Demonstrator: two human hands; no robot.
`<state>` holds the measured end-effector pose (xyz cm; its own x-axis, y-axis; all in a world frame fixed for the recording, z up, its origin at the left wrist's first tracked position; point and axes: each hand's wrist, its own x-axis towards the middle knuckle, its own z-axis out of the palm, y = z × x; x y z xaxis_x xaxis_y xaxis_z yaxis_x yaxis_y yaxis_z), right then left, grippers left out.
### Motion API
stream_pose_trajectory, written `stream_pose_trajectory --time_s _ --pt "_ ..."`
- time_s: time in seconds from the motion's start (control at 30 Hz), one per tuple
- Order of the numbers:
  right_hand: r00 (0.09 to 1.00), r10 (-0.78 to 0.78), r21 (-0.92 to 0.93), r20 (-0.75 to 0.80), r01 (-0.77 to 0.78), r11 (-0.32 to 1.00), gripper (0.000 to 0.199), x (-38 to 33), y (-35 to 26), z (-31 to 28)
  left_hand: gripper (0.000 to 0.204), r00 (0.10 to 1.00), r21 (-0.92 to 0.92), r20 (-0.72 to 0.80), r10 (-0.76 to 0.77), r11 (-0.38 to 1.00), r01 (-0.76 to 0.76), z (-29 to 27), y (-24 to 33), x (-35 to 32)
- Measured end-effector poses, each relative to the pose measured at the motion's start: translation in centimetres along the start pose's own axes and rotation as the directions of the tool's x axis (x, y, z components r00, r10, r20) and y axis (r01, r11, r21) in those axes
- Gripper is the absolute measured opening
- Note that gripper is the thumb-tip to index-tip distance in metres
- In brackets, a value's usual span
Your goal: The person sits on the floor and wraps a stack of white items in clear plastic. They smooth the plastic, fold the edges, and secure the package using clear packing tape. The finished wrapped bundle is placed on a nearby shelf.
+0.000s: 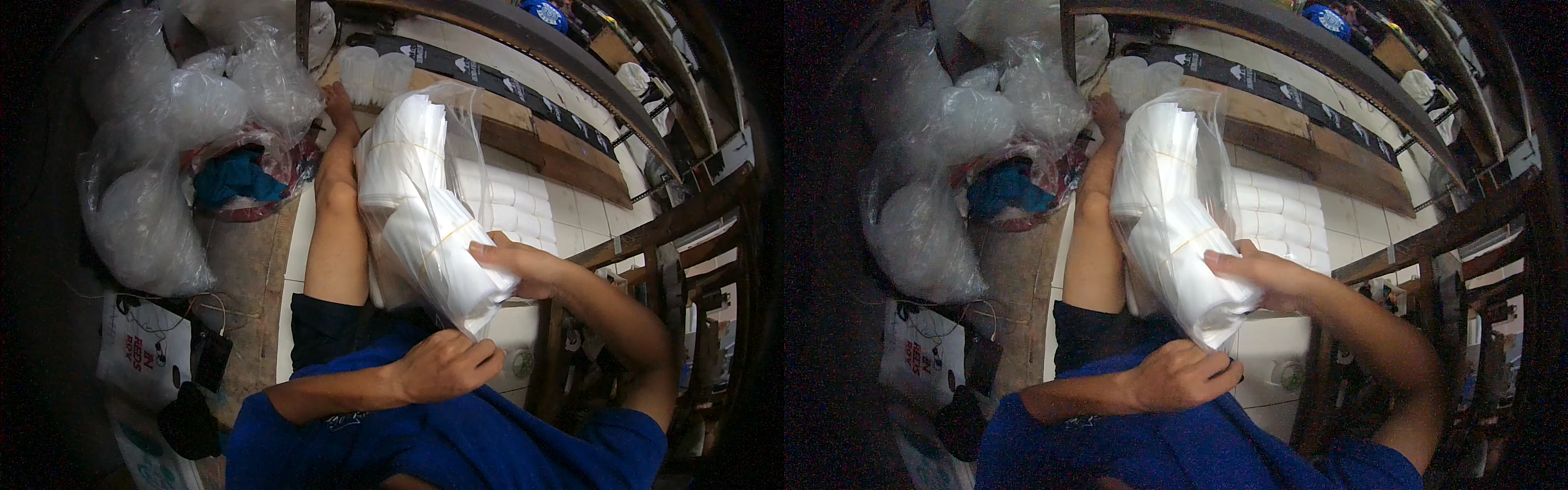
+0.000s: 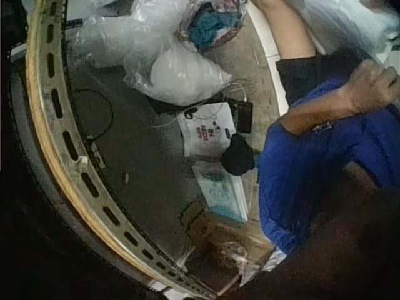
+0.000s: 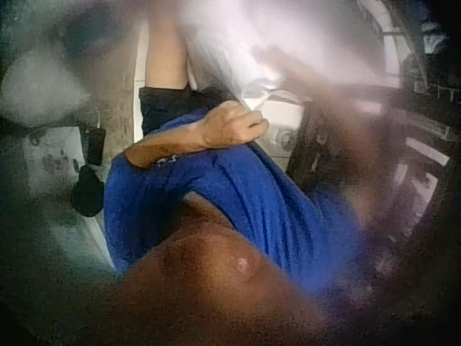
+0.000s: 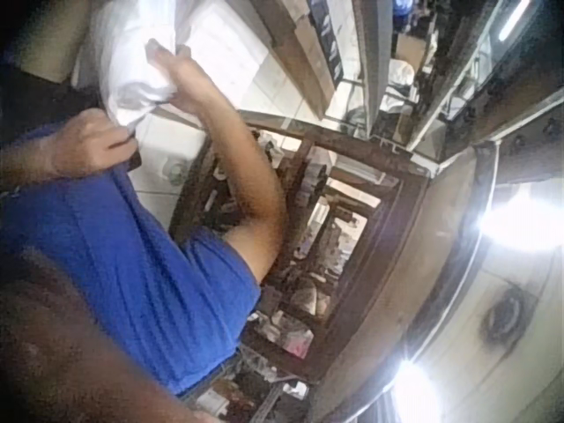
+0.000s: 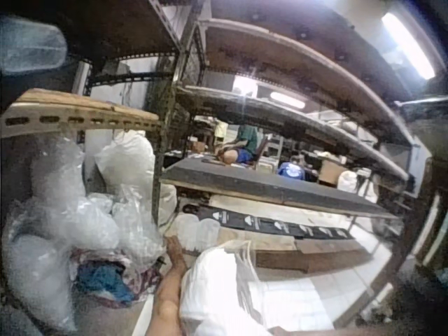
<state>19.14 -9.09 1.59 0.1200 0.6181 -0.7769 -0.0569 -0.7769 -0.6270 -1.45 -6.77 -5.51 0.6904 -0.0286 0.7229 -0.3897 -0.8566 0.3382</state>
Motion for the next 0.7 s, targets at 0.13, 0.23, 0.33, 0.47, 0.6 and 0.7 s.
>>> stream_pose_trajectory --time_s 0.13,0.23,0.33,0.47,0.6,0.7 --pt "0.996 -0.094 0.085 0.010 0.093 0.992 0.106 0.3 0.3 1.3 0.024 1.000 0.016 0.016 -0.001 1.000 0.001 0.2 0.0 -0.4" --pt "0.987 -0.154 0.134 -0.053 0.160 0.978 0.099 0.6 0.8 2.4 0.024 0.999 0.029 0.029 -0.016 0.999 0.015 -0.1 0.1 -0.5" --pt "0.958 -0.243 0.182 -0.149 0.268 0.946 0.089 0.4 2.4 3.5 0.025 0.999 0.024 0.021 -0.040 0.999 0.039 -0.5 0.2 -0.8" --pt "0.893 -0.337 0.172 -0.297 0.398 0.901 0.076 0.2 3.5 4.3 0.026 0.986 -0.154 0.035 -0.161 0.974 0.165 -0.5 0.3 -1.9" --pt "0.810 -0.412 0.091 -0.418 0.489 0.868 0.070 0.4 4.2 4.8 0.023 0.970 -0.229 0.051 -0.239 0.942 0.244 -0.7 0.8 -2.0" --pt "0.735 -0.491 0.010 -0.468 0.559 0.829 0.070 1.2 4.8 4.9 0.021 0.973 -0.247 0.006 -0.231 0.942 0.225 -0.1 0.7 -1.3"
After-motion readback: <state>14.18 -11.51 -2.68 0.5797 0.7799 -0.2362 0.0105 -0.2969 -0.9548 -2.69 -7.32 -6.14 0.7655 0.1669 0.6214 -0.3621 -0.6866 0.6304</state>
